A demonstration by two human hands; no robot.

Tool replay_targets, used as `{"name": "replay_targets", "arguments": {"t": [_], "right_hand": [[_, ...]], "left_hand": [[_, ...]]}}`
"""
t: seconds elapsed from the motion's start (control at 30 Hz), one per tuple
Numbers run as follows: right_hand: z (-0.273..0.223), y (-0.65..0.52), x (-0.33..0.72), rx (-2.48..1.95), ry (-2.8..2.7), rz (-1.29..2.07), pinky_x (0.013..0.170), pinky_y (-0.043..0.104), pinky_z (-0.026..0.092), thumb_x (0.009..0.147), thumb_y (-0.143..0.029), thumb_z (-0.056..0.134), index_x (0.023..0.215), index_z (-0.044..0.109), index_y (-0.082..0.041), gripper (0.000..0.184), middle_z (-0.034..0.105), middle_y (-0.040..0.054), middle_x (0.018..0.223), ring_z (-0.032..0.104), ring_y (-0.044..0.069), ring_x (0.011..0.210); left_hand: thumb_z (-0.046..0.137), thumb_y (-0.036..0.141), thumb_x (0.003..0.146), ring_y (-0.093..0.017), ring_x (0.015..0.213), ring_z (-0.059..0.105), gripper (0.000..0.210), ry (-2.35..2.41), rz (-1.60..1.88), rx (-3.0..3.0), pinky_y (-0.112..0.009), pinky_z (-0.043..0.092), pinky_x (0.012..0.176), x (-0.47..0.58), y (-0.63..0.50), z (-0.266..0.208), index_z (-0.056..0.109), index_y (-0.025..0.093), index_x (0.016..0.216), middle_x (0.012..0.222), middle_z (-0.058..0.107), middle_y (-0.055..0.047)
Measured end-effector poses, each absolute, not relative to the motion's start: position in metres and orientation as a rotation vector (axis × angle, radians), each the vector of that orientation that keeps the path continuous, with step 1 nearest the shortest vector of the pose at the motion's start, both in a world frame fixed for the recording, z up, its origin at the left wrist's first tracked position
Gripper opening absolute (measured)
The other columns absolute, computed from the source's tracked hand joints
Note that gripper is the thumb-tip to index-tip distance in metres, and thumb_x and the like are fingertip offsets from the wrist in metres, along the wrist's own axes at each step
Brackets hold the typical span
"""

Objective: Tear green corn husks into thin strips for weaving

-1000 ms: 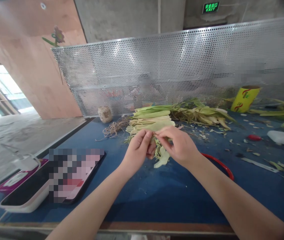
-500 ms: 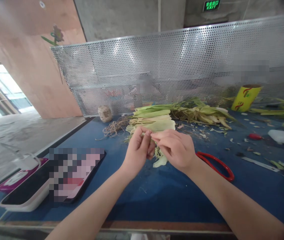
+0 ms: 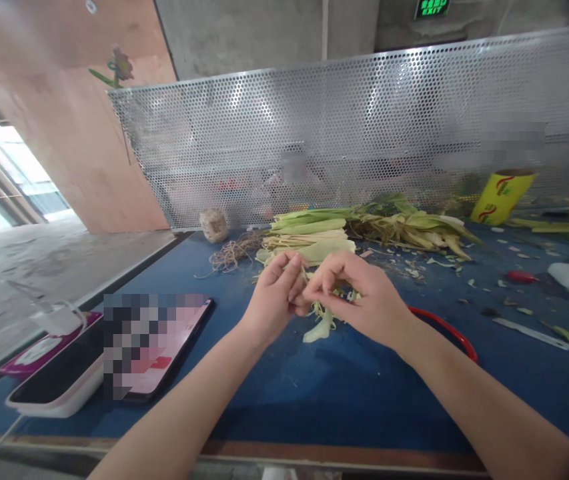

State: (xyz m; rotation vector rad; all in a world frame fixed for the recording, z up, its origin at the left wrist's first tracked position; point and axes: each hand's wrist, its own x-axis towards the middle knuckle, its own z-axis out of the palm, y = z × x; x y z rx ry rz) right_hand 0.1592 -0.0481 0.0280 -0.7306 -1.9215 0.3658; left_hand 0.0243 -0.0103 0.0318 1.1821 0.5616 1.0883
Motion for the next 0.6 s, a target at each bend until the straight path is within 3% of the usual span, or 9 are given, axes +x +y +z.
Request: {"name": "replay_targets", "arguments": {"t": [0.13,0.33,0.43,0.5,0.6], "right_hand": [[0.029,-0.045,0.157,-0.736,-1.882,0.401,0.071,0.027,0.047,0.078,-0.016,0.055,0.083,0.046,-0.022,0.012,0.056,-0.0005,0.08,0.057,0.012,0.076],[0.025,-0.037,0.156,-0.834,-1.638,0.458,0.081,0.034,0.048,0.064,-0.022,0.07,0.109,0.037,-0.027,0.056,0.047,0.0042,0.108,0.056,0.014,0.084],[0.023,-0.035,0.154,-0.878,-1.658,0.578,0.073,0.031,0.051,0.069,-0.016,0.062,0.111,0.036,-0.026,0.051,0.046,0.0051,0.11,0.056,0.013,0.08],[0.022,-0.035,0.154,-0.858,-1.679,0.643,0.061,0.025,0.052,0.075,-0.011,0.051,0.112,0.036,-0.027,0.043,0.046,0.0045,0.108,0.055,0.008,0.065],[0.025,-0.036,0.161,-0.868,-1.788,0.452,0.051,0.022,0.048,0.079,-0.007,0.042,0.116,0.036,-0.028,0.043,0.045,0.0051,0.109,0.048,0.005,0.053]], "left_hand": [[0.05,0.034,0.082,-0.003,0.032,0.024,0.017,0.578,1.195,1.277,-0.012,0.024,0.034,0.018,-0.004,0.035,0.041,0.02,0.075,0.04,0.024,0.012],[0.049,0.034,0.082,-0.004,0.033,0.028,0.018,0.582,1.234,1.443,-0.013,0.028,0.035,0.02,-0.007,0.033,0.04,0.021,0.075,0.038,0.028,0.012],[0.048,0.035,0.083,-0.004,0.032,0.028,0.017,0.649,1.224,1.484,-0.013,0.028,0.034,0.023,-0.009,0.032,0.041,0.02,0.075,0.038,0.03,0.012],[0.047,0.036,0.083,-0.004,0.032,0.031,0.018,0.678,1.21,1.475,-0.013,0.028,0.035,0.023,-0.009,0.032,0.041,0.021,0.075,0.038,0.031,0.012],[0.047,0.035,0.083,-0.004,0.032,0.031,0.019,0.648,1.178,1.392,-0.014,0.028,0.034,0.023,-0.009,0.033,0.04,0.02,0.073,0.038,0.031,0.012]]}}
